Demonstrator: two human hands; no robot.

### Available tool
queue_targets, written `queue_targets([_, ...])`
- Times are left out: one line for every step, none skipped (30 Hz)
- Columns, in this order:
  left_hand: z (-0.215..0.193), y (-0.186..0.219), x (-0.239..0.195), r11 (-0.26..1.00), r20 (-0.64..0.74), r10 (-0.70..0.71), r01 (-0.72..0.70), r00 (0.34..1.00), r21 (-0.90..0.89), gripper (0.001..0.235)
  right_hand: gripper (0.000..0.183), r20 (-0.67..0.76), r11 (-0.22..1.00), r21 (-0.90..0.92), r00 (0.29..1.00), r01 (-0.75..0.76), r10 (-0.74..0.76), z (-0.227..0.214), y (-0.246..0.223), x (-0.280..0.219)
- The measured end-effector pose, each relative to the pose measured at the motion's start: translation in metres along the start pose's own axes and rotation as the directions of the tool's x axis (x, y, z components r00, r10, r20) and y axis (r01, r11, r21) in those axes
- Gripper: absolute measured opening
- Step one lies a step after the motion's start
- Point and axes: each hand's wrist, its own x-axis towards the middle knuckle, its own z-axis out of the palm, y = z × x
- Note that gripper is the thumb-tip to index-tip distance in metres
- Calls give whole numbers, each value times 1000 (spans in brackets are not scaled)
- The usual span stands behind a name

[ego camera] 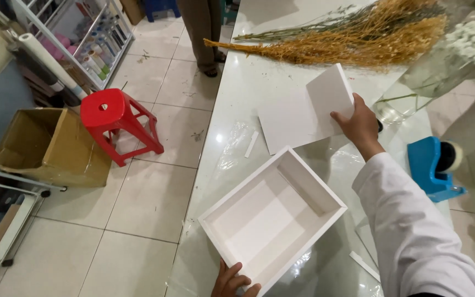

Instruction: Assembling a white box by inserting and securing internal dividers.

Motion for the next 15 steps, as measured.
queue_targets([1,-9,-11,1000,-14,14,-14,1000,-6,12,73,-20,1000,-1,1000,5,-5,-18,-6,-14])
queue_targets([2,-17,-22,995,77,87,-82,993,-61,14,67,-108,993,79,991,84,-75,-37,-11,-29])
queue_targets([4,-24,-32,982,163,164,-145,973,-120,25,62,-201,974,149,970,170,-139,-56,-16,-45])
queue_targets([2,-24,-32,979,147,176,-158,973,-125,25,62,-219,974,141,965,178,-145,-64,-8,-58])
queue_targets([-1,-24,-32,979,177,159,-132,971,-156,32,56,-407,941,117,879,318,-247,-72,2,-72])
queue_targets([-3,-24,-33,976,211,145,-106,967,-189,40,50,-574,894,62,748,444,-332,-79,12,-87])
queue_targets([-6,-28,-31,973,196,159,-120,968,-198,40,50,-587,893,49,736,447,-336,-78,22,-97])
queue_targets([-9,-30,-31,964,216,175,-122,961,-237,31,50,-740,852,70,600,519,-305,-78,33,-108])
queue_targets([-11,-33,-30,953,235,192,-125,953,-275,23,51,-862,802,71,441,593,-249,-78,45,-117])
queue_targets([-17,-26,-24,949,225,200,-132,954,-285,23,51,-866,803,58,430,593,-255,-85,44,-132])
queue_targets([-22,-19,-18,946,255,174,-90,951,-311,22,51,-883,671,257,451,695,-129,-92,43,-146])
queue_targets([-31,-15,-12,943,294,150,-47,944,-330,21,52,-868,481,435,497,761,-2,-94,40,-161])
queue_targets([-31,-8,-10,941,293,159,-55,943,-333,21,52,-872,483,429,490,763,1,-106,47,-173])
queue_targets([-34,1,-12,944,314,165,-57,935,-324,21,53,-891,516,396,453,759,17,-114,51,-185])
queue_targets([-37,8,-14,947,336,170,-59,926,-315,21,54,-909,549,363,415,753,31,-121,55,-197])
